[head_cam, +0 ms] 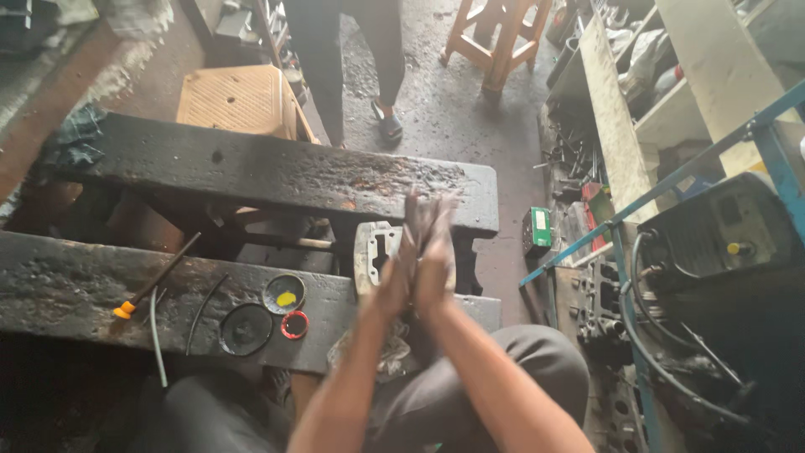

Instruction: The person cleans and reassembles internal components of an engine head, applying a red lubricant or sealant by hand, wiping parts with a cloth, and inserting a valve-like shaft into the metal casting.

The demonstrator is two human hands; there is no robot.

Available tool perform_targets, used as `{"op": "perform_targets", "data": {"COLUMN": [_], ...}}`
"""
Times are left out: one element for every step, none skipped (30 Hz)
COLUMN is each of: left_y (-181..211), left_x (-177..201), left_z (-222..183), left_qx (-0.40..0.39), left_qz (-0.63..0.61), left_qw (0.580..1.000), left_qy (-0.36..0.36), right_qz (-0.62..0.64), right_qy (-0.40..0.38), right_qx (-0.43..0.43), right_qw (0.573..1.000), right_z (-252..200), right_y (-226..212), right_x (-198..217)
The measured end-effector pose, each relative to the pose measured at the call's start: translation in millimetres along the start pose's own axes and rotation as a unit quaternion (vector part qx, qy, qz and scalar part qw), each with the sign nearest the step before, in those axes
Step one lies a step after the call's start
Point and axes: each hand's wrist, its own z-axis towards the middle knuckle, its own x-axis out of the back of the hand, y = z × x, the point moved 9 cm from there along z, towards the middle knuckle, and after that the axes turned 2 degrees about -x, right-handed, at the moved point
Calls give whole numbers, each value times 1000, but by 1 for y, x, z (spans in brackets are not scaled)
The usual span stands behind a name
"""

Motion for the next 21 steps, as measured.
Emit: {"op": "perform_targets", "data": {"left_y": [5,10,15,19,26,16,6,7,13,19,21,21,21,21,24,26,27,27,25,23,17], "left_x": [-15,-32,-36,-44,-50,-26,-7,5,17,23,21,16,5,-7,-21,-34,-42,-47,-43,-30,-14], "left_z": [-30,-53,-53,-55,-58,-28,7,29,43,50,46,34,12,-13,-34,-49,-56,-55,-43,-19,13], "left_qx": [-80,-154,-210,-261,-307,-251,-183,-153,-139,-139,-145,-153,-179,-213,-252,-277,-297,-313,-315,-300,-249], "left_qz": [24,47,163,273,379,175,-37,-112,-131,-126,-100,-72,-30,19,101,182,242,281,263,181,-35], "left_qw": [997,987,963,923,866,948,981,981,982,982,984,986,983,976,961,941,920,902,907,933,968], "left_qy": [0,-4,35,74,109,82,49,30,15,9,7,5,14,25,47,66,84,98,100,79,21], "right_qz": [32,85,138,137,124,96,93,88,83,81,90,102,114,128,115,100,73,40,7,77,147], "right_qy": [19,42,64,46,27,-3,-32,-43,-48,-50,-39,-27,-15,0,34,70,51,30,9,-26,-59], "right_qx": [81,64,48,66,94,113,71,61,43,43,44,44,44,41,80,115,158,202,245,122,-4], "right_qw": [996,993,987,987,987,989,993,993,994,995,994,993,992,991,990,986,983,978,969,989,987], "right_z": [32,61,78,73,63,45,18,1,-12,-10,-1,9,20,30,52,65,58,46,31,10,-14], "right_y": [-23,-26,-24,-20,-21,-20,-8,-8,-7,-13,-20,-23,-25,-24,-34,-41,-43,-46,-50,-22,3], "right_x": [10,15,18,12,8,6,-1,-1,-2,-2,1,3,5,7,11,15,9,6,3,-2,-10]}}
